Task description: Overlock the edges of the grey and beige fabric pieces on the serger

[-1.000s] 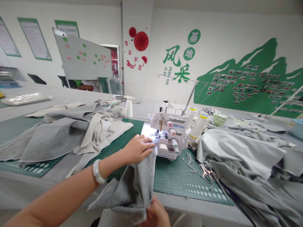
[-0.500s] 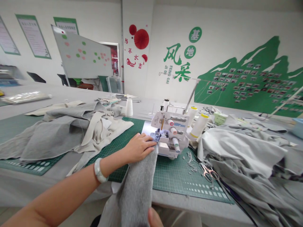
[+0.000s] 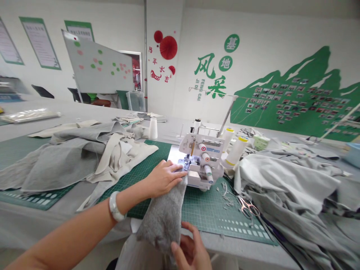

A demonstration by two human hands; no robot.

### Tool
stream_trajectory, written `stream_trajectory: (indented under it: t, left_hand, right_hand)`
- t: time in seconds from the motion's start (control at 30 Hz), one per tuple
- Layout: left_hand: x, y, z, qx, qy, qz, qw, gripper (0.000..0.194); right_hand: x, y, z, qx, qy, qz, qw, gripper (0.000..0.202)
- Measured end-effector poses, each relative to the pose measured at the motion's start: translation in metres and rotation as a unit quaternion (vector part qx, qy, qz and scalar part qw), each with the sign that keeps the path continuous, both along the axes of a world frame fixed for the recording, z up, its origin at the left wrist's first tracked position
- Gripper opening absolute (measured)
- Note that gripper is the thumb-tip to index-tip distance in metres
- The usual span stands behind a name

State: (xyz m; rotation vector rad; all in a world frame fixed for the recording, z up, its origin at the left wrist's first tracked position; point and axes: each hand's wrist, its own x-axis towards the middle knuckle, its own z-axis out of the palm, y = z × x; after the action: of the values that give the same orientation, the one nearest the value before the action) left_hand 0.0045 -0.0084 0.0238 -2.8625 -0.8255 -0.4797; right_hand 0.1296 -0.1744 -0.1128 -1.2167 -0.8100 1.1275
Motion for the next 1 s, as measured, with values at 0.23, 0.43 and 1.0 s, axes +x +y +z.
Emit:
stream_trajectory:
  t: [0.23, 0.43, 1.0]
  left_hand:
    - [0.006, -0.008, -0.001, 0.002, -0.014, 0.02, 1.0, 0.035]
    - [0.002, -0.002, 0.001, -0.051, -0.052, -0.008, 0.997, 0.024]
    - [-0.003, 0.053, 0.019, -0.359, -0.23, -0.057, 0.903, 0.013]
  right_hand:
    - [0.029, 0.043, 0.054, 0.143, -0.244, -0.064, 0.957, 0.042]
    - [0.011, 0.082, 0.074, 0.15, -0.307, -0.027, 0.94, 0.045]
    - [0.018, 0.097, 0.085, 0.084, -0.501, -0.061, 0.859, 0.045]
